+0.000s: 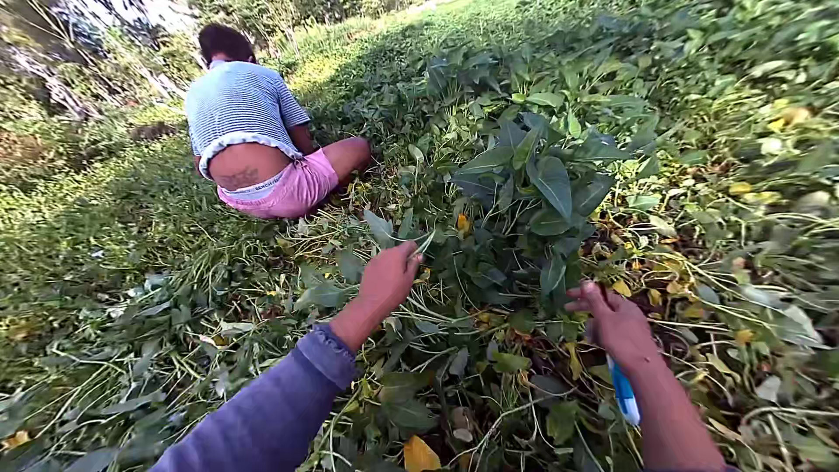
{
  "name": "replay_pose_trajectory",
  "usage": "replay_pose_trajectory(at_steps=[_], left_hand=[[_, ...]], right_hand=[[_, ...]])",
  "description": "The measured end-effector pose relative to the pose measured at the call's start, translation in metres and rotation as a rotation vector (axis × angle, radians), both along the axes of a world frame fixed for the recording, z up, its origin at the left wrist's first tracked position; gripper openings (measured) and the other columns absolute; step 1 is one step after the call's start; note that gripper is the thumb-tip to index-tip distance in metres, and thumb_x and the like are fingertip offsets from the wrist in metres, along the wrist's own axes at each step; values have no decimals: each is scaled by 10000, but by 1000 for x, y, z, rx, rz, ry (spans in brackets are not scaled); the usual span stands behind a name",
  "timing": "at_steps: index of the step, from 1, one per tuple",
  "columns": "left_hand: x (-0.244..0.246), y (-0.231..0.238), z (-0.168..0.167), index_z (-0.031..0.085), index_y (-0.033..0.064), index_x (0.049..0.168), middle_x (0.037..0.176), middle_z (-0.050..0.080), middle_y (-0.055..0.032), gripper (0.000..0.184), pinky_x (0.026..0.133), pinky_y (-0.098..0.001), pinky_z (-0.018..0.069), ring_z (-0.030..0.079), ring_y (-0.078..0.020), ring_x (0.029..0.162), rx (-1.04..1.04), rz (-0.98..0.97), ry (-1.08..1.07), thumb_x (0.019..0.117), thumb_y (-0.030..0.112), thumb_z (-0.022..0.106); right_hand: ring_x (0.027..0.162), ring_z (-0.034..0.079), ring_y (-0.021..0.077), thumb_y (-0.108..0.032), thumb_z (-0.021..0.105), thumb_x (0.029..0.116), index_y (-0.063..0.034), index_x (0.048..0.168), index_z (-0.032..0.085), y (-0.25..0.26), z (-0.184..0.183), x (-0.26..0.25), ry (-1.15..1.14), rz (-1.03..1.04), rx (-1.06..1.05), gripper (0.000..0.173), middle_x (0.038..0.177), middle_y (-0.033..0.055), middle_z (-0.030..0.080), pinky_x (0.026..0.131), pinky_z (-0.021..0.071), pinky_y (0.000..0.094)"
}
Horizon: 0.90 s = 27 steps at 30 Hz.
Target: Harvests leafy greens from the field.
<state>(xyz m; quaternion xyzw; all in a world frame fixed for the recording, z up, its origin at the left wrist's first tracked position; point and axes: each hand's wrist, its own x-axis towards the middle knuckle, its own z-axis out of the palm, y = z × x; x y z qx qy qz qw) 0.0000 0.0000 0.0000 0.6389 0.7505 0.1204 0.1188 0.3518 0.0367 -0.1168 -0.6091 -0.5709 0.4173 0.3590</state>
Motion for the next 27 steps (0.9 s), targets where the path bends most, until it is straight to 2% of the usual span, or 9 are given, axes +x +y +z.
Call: replay_pose_trajectory(at_steps=[3, 6, 10, 12, 17, 19, 23, 25, 27], left_hand=[[19, 8, -50, 609, 79, 1262, 898, 701, -156, 330, 816, -576, 546, 695, -342, 840, -173, -20, -110, 1109, 315, 436], [18, -3, -54, 602, 79, 1258, 817, 680, -120, 332, 704, -491, 545, 651, -273, 695, -163, 34, -234, 1112, 324, 431], [9, -15, -45, 625, 80, 1213, 768, 675, -68, 280, 664, -436, 539, 635, -208, 652, -118, 4, -335, 1097, 293, 484], [20, -21, -59, 637, 77, 1190, 819, 706, -57, 247, 646, -403, 542, 646, -179, 671, -148, -88, -396, 1090, 261, 505], [65, -40, -122, 556, 42, 1381, 1284, 641, -189, 419, 997, -524, 510, 648, -318, 1134, -558, -343, -452, 1045, 289, 596], [74, -48, -142, 479, 30, 1447, 1265, 630, -251, 547, 986, -588, 501, 646, -396, 1119, -678, -297, -422, 1002, 288, 667], [49, -41, -137, 618, 17, 1304, 1103, 694, -158, 347, 922, -455, 532, 672, -244, 968, -647, -249, -571, 1048, 250, 590], [30, -34, -104, 667, 19, 1188, 1043, 697, -112, 243, 863, -393, 526, 650, -180, 921, -608, -242, -580, 1032, 199, 618], [17, -29, -74, 698, 28, 1102, 963, 679, -95, 187, 812, -389, 515, 620, -170, 859, -581, -271, -478, 1002, 183, 667]], right_hand=[[955, 710, 366, -474, 566, 1040, -33, 1380, 582, 22, -40, -68, -451, 392, -307, 557, 1186, 229, 672, 861, 581, 552], [1281, 572, 431, -298, 630, 1015, -38, 1439, 539, 14, -50, -68, -696, 497, -370, 506, 1366, 264, 593, 1064, 446, 628], [1132, 655, 379, -48, 670, 949, -117, 1269, 684, -13, -42, -1, -510, 490, -246, 328, 1221, 183, 687, 980, 504, 609], [852, 688, 256, -31, 668, 955, -117, 1223, 692, -27, -50, 37, -327, 495, -247, 282, 1139, 123, 702, 768, 580, 485], [673, 639, 160, 35, 652, 923, -89, 1169, 698, -56, -57, 59, -71, 401, -209, 280, 1076, 69, 704, 594, 564, 350], [662, 642, 156, 21, 653, 934, -127, 1211, 689, -59, -48, 55, -50, 359, -182, 316, 1133, 58, 696, 580, 568, 342], [563, 531, 123, -333, 412, 1091, -134, 1439, 505, -61, -16, 73, 130, -17, -48, 411, 1109, 70, 655, 495, 468, 295], [501, 498, 54, -575, 107, 1074, -200, 1469, 449, -64, 6, 82, 266, -138, -58, 644, 1021, 4, 695, 437, 407, 195], [503, 502, 61, -595, 55, 1063, -215, 1429, 492, -67, 21, 83, 327, -95, -111, 685, 985, -2, 700, 432, 404, 194]])
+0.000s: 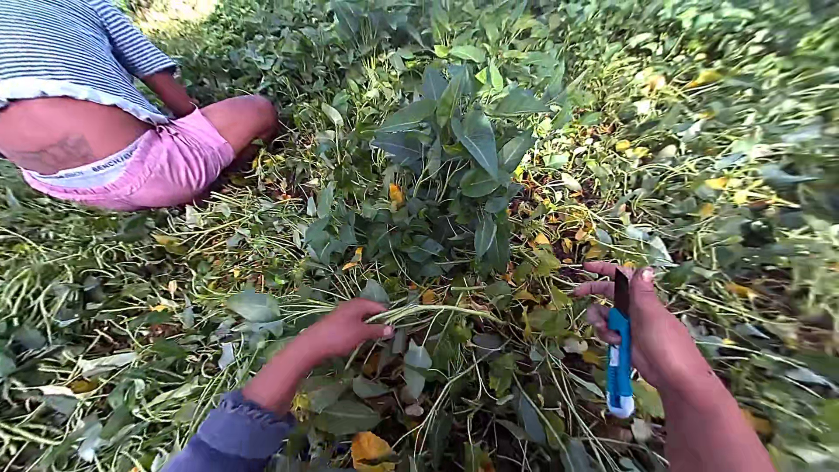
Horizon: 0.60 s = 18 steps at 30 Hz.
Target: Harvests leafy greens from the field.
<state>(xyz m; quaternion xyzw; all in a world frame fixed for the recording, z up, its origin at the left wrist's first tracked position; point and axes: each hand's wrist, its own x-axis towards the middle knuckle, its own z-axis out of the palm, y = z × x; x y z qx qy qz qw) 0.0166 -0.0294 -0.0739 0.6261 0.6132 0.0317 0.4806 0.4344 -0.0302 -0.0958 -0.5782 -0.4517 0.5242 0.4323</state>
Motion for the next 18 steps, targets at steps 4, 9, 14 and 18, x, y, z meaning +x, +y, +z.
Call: replay_pose_trajectory(at_steps=[4, 9, 14, 18], left_hand=[[3, -5, 39, 693, 53, 1043, 811, 605, -50, 194, 673, -337, 475, 548, -141, 704, -8, -123, 101, 995, 241, 686], [19, -17, 56, 664, 55, 1087, 795, 559, -30, 227, 625, -301, 444, 504, -114, 657, -30, -254, 79, 1007, 268, 665], [-2, -24, 40, 648, 23, 1076, 784, 544, -41, 201, 651, -317, 445, 493, -122, 668, -49, -240, 89, 1003, 209, 667], [-44, -33, 51, 650, 49, 1066, 754, 551, -3, 132, 552, -241, 392, 465, -71, 595, 39, 42, 0, 1007, 167, 647]], right_hand=[[521, 465, 73, -460, 192, 1121, -111, 1305, 589, 6, -20, -37, -107, 430, -283, 560, 827, 16, 629, 476, 394, 224], [550, 492, 111, -492, 221, 1121, -125, 1438, 432, 14, -95, -86, -204, 476, -497, 528, 816, 44, 589, 521, 429, 273], [957, 678, 362, -420, 347, 1119, 25, 1320, 562, 8, -104, -96, -612, 322, -310, 533, 1053, 236, 673, 885, 535, 544], [670, 627, 249, -406, 294, 1133, -12, 1414, 434, 16, -94, -72, -455, 151, -306, 504, 887, 159, 676, 642, 529, 428]])
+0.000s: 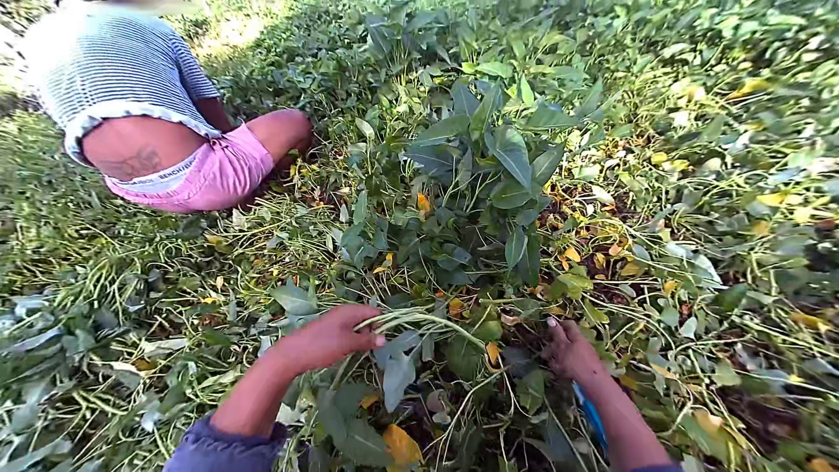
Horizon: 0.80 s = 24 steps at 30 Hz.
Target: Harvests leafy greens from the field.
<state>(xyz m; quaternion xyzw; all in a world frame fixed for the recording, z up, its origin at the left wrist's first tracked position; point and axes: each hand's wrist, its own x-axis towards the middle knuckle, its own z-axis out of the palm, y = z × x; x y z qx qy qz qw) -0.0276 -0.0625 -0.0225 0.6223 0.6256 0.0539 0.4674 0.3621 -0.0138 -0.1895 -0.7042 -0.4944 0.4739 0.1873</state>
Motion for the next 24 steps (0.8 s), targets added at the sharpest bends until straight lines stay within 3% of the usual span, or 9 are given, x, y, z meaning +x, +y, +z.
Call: replay_pose_trajectory(at_steps=[2, 5, 8, 10, 12, 15, 17, 21, 24], left_hand=[[-29, -9, 18, 680, 95, 1085, 698, 586, 17, 112, 452, -158, 342, 446, -15, 505, 67, 254, -134, 1023, 124, 592], [-65, -24, 40, 710, 100, 1023, 709, 616, -2, 235, 500, -146, 446, 526, -17, 550, 187, 540, -397, 1039, 137, 479], [-92, -32, 44, 728, 125, 1062, 618, 542, 32, 278, 438, -142, 435, 494, -3, 476, 207, 527, -612, 1034, 278, 497], [-88, -33, 31, 699, 109, 1156, 587, 472, 54, 492, 415, -148, 366, 418, -10, 441, 94, 484, -530, 1087, 432, 334], [-67, -35, -1, 688, 88, 1131, 616, 478, 44, 391, 428, -183, 324, 384, -34, 460, 12, 519, -294, 1108, 336, 387], [-43, -36, -62, 687, 70, 1051, 783, 614, 28, 174, 549, -212, 407, 486, -34, 591, 106, 529, -99, 1040, 221, 602], [-36, -36, -87, 716, 42, 1074, 952, 696, -50, 232, 811, -361, 523, 633, -131, 847, 177, 411, -70, 1002, 256, 665], [16, -43, -116, 647, 77, 1315, 1222, 691, -124, 555, 1014, -510, 515, 658, -270, 1135, -9, 31, -41, 890, 406, 788], [52, -62, -147, 584, 71, 1399, 1306, 645, -213, 648, 1065, -627, 443, 602, -395, 1237, -171, -198, 69, 861, 337, 830]], right_hand=[[470, 466, 95, -420, 199, 1134, -83, 1397, 444, 9, 27, 2, 279, -24, 39, 493, 763, 52, 641, 450, 406, 256], [487, 472, 60, -538, 133, 1099, -83, 1332, 575, 48, 65, -24, 464, 45, 188, 676, 904, 30, 698, 446, 392, 213], [761, 664, 267, -588, 300, 1080, -68, 1415, 543, 99, 64, -59, 189, 281, 67, 665, 1263, 170, 654, 650, 547, 417], [981, 681, 394, -567, 457, 1052, -12, 1449, 490, 117, 42, -69, -65, 466, -123, 683, 1294, 276, 596, 834, 575, 544], [1063, 653, 411, -484, 548, 1046, -20, 1423, 526, 111, 34, -64, -238, 659, -237, 598, 1305, 273, 592, 907, 539, 578], [906, 673, 347, -363, 593, 1050, -100, 1390, 585, 83, 40, -26, -272, 809, -243, 429, 1236, 220, 637, 821, 556, 530], [818, 678, 270, -260, 621, 1043, -73, 1360, 593, 61, 38, 11, -181, 771, -258, 369, 1251, 167, 653, 757, 577, 459], [761, 687, 189, -182, 628, 1031, -84, 1336, 587, 36, 27, 63, 2, 689, -311, 323, 1317, 91, 655, 675, 592, 383], [720, 671, 171, -238, 683, 985, -86, 1284, 641, 30, 33, 51, 89, 695, -254, 338, 1224, 93, 687, 656, 582, 363]])
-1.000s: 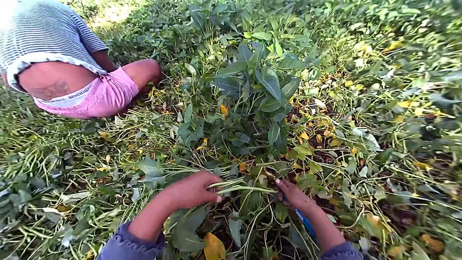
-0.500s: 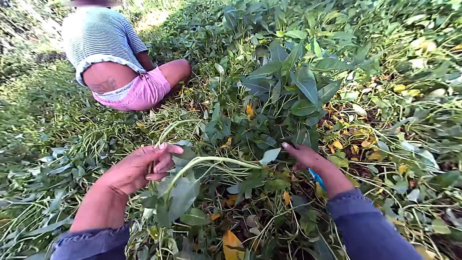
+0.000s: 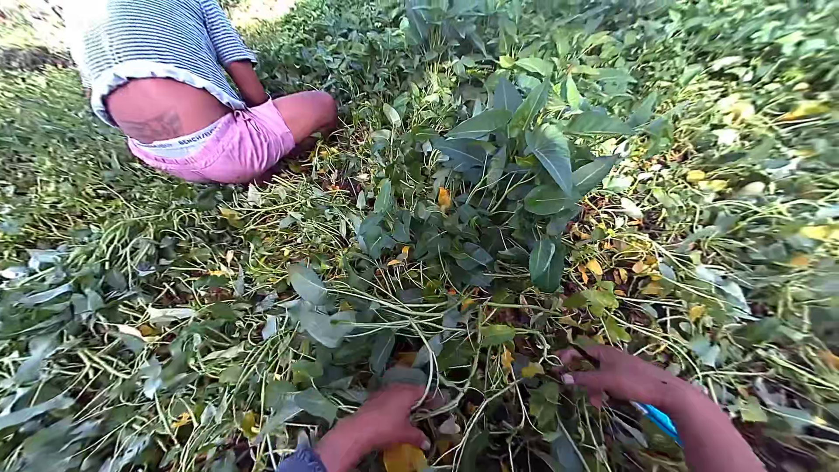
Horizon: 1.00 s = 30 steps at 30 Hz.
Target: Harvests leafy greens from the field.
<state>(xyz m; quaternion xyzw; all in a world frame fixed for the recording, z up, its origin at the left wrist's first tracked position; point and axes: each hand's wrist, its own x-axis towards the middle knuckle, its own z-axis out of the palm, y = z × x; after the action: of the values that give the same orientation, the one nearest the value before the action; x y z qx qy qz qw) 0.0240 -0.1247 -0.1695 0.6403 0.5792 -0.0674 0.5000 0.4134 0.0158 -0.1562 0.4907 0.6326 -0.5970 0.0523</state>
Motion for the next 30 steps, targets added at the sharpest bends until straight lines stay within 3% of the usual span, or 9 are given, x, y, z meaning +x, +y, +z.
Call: replay_pose_trajectory(at_steps=[3, 6, 10, 13, 15, 18, 24, 27, 30], left_hand=[[-8, -1, 6, 654, 8, 1279, 1195, 680, -231, 403, 1019, -615, 468, 651, -390, 1119, -63, -64, -38, 965, 251, 722], [-66, 15, 60, 695, 16, 1097, 938, 730, -89, 275, 821, -410, 563, 687, -176, 816, -8, 98, -203, 1012, 270, 634], [-144, 8, 152, 717, 149, 952, 775, 713, 18, 251, 618, -200, 552, 654, -42, 654, 289, 459, -363, 1026, 242, 496], [-146, 13, 189, 643, 159, 859, 632, 582, 44, 299, 470, -144, 445, 514, -12, 499, 678, 738, -336, 1051, 197, 417], [-123, 31, 192, 641, 132, 963, 666, 602, 40, 243, 503, -168, 474, 543, -26, 538, 814, 764, -292, 1075, 150, 425], [-64, 73, 149, 656, 93, 1072, 842, 708, -14, 126, 666, -348, 555, 656, -130, 727, 862, 494, -157, 1052, 159, 550], [37, 86, 21, 590, 18, 1377, 1297, 630, -267, 365, 1083, -635, 417, 575, -444, 1261, 209, -214, 101, 1057, 186, 534], [24, 76, 30, 643, -49, 1222, 1196, 655, -282, 332, 1051, -642, 420, 607, -451, 1179, 101, -250, 125, 1044, 226, 588], [-5, 68, 72, 712, -3, 1078, 1035, 713, -202, 317, 957, -600, 494, 678, -362, 1006, 140, -122, 147, 1012, 301, 648]], right_hand=[[592, 540, 94, -294, 626, 1027, -92, 1294, 632, -2, -2, -12, 70, -101, 65, 335, 980, 44, 690, 560, 486, 283], [497, 435, 15, -246, 556, 1055, -124, 1336, 622, -2, -10, -5, 170, -149, 68, 314, 925, -3, 716, 464, 370, 200], [528, 507, -9, -263, 696, 923, -191, 1114, 719, -13, -5, 9, 323, -160, 41, 206, 923, -50, 713, 485, 436, 159], [551, 535, -6, -333, 761, 873, -210, 1104, 742, -19, -4, 19, 363, -101, 6, 262, 946, -43, 737, 499, 449, 168], [565, 539, 3, -310, 751, 878, -199, 1105, 738, -24, -6, 21, 361, -52, 5, 252, 889, -51, 714, 519, 461, 184], [645, 558, 9, -263, 725, 901, -183, 1114, 733, -34, -3, 21, 363, -3, 29, 228, 1059, -43, 714, 570, 477, 199], [715, 554, 26, -244, 723, 921, -157, 1110, 735, -49, -3, 9, 312, 53, 118, 209, 1240, -13, 664, 607, 472, 230], [656, 539, 46, -451, 615, 979, -128, 1223, 670, -52, 4, 8, 280, -166, 217, 409, 1056, 1, 676, 586, 464, 248], [556, 502, 60, -673, 193, 1023, -164, 1380, 529, -45, 16, 3, 308, -466, 235, 707, 1046, 12, 686, 479, 406, 205]])
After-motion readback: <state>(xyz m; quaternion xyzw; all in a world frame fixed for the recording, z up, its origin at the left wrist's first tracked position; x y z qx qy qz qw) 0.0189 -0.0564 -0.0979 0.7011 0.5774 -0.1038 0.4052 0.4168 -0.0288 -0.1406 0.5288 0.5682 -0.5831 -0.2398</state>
